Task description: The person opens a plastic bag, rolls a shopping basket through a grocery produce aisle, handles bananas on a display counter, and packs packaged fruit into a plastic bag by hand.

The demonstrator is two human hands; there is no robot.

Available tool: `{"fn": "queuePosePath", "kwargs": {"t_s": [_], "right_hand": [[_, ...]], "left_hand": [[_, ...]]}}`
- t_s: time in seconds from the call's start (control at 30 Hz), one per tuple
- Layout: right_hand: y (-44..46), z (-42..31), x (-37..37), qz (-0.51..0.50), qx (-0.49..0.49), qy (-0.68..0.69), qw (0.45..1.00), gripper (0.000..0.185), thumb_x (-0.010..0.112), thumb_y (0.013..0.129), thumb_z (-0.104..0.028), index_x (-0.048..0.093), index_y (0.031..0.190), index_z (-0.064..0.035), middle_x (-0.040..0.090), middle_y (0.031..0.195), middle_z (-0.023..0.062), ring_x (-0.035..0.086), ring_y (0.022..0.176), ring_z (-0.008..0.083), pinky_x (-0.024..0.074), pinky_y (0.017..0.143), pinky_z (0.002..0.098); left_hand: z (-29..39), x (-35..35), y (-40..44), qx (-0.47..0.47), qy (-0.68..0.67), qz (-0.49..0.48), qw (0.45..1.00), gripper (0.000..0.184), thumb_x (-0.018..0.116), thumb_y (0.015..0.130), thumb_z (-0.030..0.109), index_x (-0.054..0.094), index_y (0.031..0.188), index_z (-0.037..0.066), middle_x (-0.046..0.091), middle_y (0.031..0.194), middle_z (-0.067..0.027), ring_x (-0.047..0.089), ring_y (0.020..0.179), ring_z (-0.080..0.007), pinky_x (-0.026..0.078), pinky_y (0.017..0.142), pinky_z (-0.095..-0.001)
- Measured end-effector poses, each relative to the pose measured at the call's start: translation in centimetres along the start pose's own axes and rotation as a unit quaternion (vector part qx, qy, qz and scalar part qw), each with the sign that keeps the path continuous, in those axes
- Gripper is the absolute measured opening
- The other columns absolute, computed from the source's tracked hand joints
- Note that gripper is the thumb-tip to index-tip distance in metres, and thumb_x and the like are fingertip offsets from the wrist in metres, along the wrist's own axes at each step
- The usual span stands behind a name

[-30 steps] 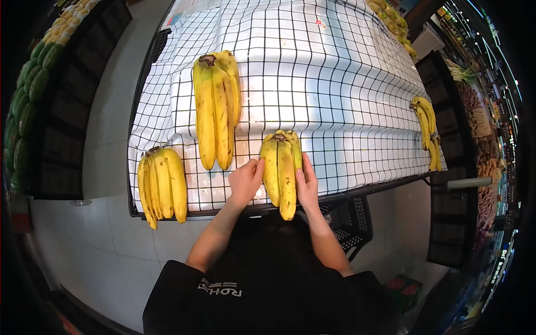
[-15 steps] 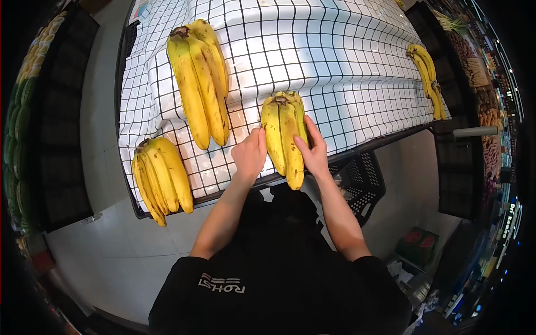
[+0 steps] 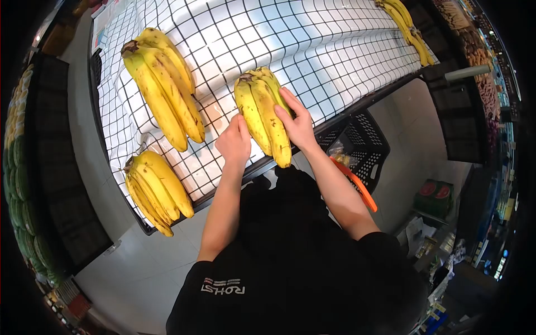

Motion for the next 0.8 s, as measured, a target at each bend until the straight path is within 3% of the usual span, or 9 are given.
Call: {"fn": "queuePosePath", "kwargs": {"t_s": [0.13,0.27,0.37,0.4,0.43,0.5,0.63,0.7,0.8], "right_hand": [[-0.4,-0.8,-0.5,0.014,0.039,-0.008,0.999,0.056,0.066,0.091,-0.024,0.049,0.137,0.0037,0.056,0.136,0.0172,0.053,0.126,0.0219,0.0382,0.105,0.0310],[-0.8,-0.7,-1.1,0.062,0.009,-0.042,0.997,0.052,0.065,0.091,-0.024,0.052,0.132,0.0053,0.061,0.128,0.0200,0.058,0.120,0.0240,0.0427,0.101,0.0319],[-1.1,-1.3,-1.7,0.066,0.038,-0.041,0.996,0.050,0.063,0.093,-0.025,0.052,0.132,0.0041,0.061,0.127,0.0212,0.059,0.119,0.0278,0.0440,0.099,0.0325],[-1.3,-1.3,-1.8,0.083,-0.004,-0.060,0.995,0.048,0.061,0.093,-0.026,0.054,0.129,0.0049,0.061,0.125,0.0220,0.060,0.117,0.0309,0.0452,0.098,0.0338],[-1.7,-2.6,-2.1,0.069,-0.013,-0.055,0.996,0.044,0.060,0.093,-0.024,0.055,0.127,0.0052,0.061,0.124,0.0222,0.058,0.116,0.0343,0.0446,0.098,0.0369],[-3.2,-2.7,-2.5,0.085,-0.127,-0.120,0.981,0.040,0.059,0.093,-0.021,0.056,0.125,0.0045,0.060,0.124,0.0224,0.057,0.116,0.0370,0.0432,0.100,0.0401],[-7.9,-3.5,-6.4,0.132,-0.151,-0.166,0.965,0.035,0.061,0.092,-0.018,0.060,0.119,0.0043,0.063,0.118,0.0200,0.059,0.110,0.0362,0.0466,0.095,0.0401],[-10.4,-1.9,-9.7,0.140,-0.099,-0.148,0.974,0.031,0.062,0.091,-0.016,0.062,0.115,0.0034,0.065,0.114,0.0187,0.061,0.107,0.0354,0.0482,0.092,0.0390],[-15.2,2.3,-15.7,0.151,0.036,-0.214,0.965,0.029,0.062,0.091,-0.019,0.065,0.111,0.0015,0.067,0.110,0.0176,0.062,0.104,0.0352,0.0486,0.091,0.0393]], "left_hand": [[0.3,-0.3,0.0,0.015,-0.024,0.019,0.999,0.026,0.049,0.098,0.026,0.070,0.096,0.010,0.065,0.066,-0.0136,0.064,0.059,-0.0336,0.047,0.053,-0.0418],[0.0,-0.3,0.0,0.005,-0.063,0.040,0.997,0.026,0.056,0.095,0.024,0.072,0.102,0.005,0.067,0.069,-0.0143,0.065,0.059,-0.0306,0.048,0.054,-0.0378],[0.6,-0.5,-0.3,-0.022,-0.122,0.021,0.992,0.028,0.055,0.097,0.025,0.070,0.107,0.003,0.068,0.068,-0.0103,0.066,0.058,-0.0207,0.048,0.056,-0.0317],[0.6,-0.4,-0.2,-0.017,-0.152,0.014,0.988,0.029,0.054,0.098,0.024,0.069,0.108,0.002,0.068,0.068,-0.0085,0.065,0.059,-0.0166,0.048,0.057,-0.0290],[0.1,-0.1,-0.2,-0.029,-0.156,0.001,0.987,0.030,0.054,0.098,0.024,0.068,0.109,0.000,0.070,0.074,-0.0103,0.067,0.064,-0.0159,0.049,0.059,-0.0288],[-0.7,0.3,-0.2,0.006,-0.174,0.019,0.984,0.030,0.054,0.098,0.022,0.067,0.110,-0.002,0.071,0.082,-0.0123,0.067,0.070,-0.0154,0.050,0.061,-0.0289],[0.7,-0.4,-0.5,-0.027,-0.226,-0.009,0.974,0.030,0.054,0.099,0.020,0.067,0.107,-0.005,0.066,0.076,-0.0044,0.055,0.063,-0.0085,0.045,0.057,-0.0232],[0.3,0.0,-0.5,-0.018,-0.226,0.005,0.974,0.030,0.054,0.100,0.021,0.066,0.107,-0.005,0.063,0.076,-0.0028,0.053,0.063,-0.0075,0.043,0.056,-0.0220],[-2.3,1.2,-0.1,-0.086,-0.343,-0.014,0.935,0.028,0.055,0.100,0.021,0.065,0.107,-0.004,0.058,0.072,-0.0001,0.050,0.063,-0.0065,0.040,0.055,-0.0214]]}}
Point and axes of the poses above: each hand's wrist, its own y-axis towards the middle knuckle, its own x-axis out of the palm, z = x × y, the point moved 6 cm from there along y, towards the middle knuckle
